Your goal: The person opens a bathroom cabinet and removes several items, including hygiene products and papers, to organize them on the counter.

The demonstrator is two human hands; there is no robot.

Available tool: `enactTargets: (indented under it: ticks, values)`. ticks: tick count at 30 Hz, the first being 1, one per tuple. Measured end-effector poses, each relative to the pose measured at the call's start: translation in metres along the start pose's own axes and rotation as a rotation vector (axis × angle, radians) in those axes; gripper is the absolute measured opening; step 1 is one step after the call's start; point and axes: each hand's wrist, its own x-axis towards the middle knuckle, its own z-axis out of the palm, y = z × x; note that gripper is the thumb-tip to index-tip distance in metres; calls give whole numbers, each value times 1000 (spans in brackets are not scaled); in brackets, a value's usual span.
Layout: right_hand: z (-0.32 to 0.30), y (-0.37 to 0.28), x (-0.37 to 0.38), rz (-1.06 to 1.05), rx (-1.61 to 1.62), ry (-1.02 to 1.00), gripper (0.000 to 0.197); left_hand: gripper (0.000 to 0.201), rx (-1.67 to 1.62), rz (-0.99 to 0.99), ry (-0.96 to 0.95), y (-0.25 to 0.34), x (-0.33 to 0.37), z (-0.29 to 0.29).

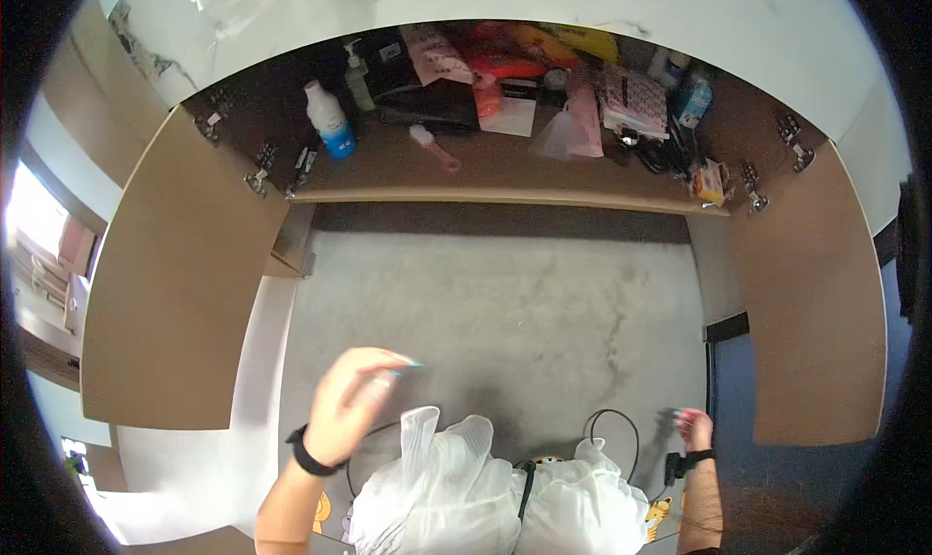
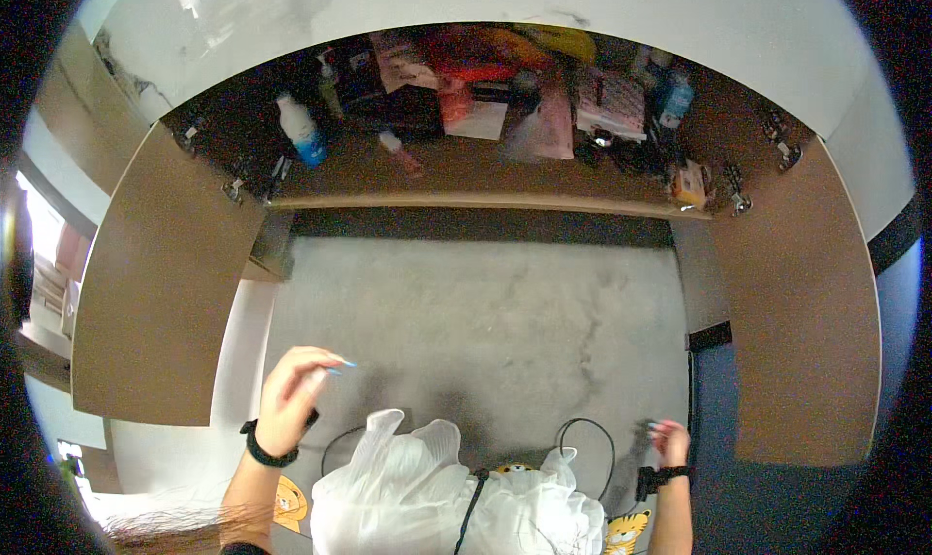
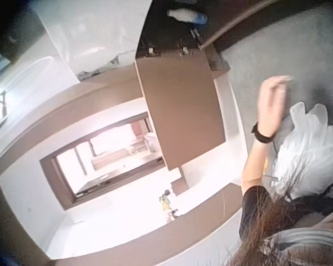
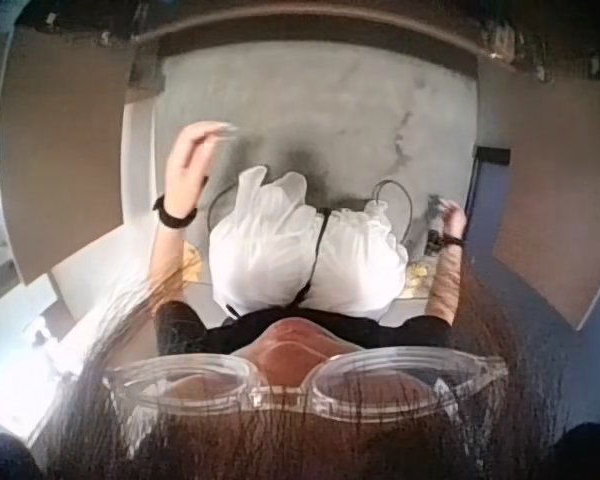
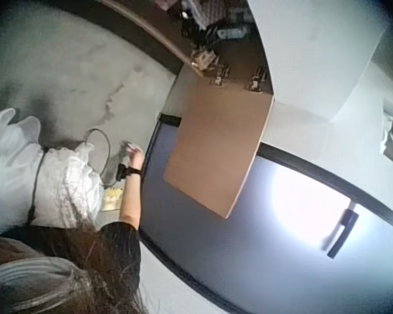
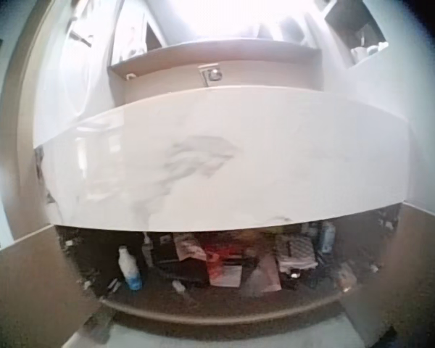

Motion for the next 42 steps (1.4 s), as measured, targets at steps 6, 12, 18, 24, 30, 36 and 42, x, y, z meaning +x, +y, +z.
enactTargets:
  ticks: [6,12,18,24,30,36,42]
  values:
    - [156,-10,-64,-588,-974,-798,23,14,-77,763,-225,95,-24,-10]
    - [220,0,-110,-961,-1351,-1064,26,4,-440,892,210,101,-58,1]
    - [242,23,-117,-1071,-1469,-1244,24,6,-726,789,358,130,-37,35]
    - [260,31,-129,-1038,-1557,-1305,26,6,-1040,601,-43,133,-21,14]
    - [273,40,-119,-992,-1698,-1279,27,13,-1189,830,-222,113,0,8]
    - [291,30,-109,-962,-1630,-1275,27,4,-545,617,120,12,16,12]
    - [335,-13,-119,-1095,-1465,-1303,26,24,-297,-307,447,-188,5,24]
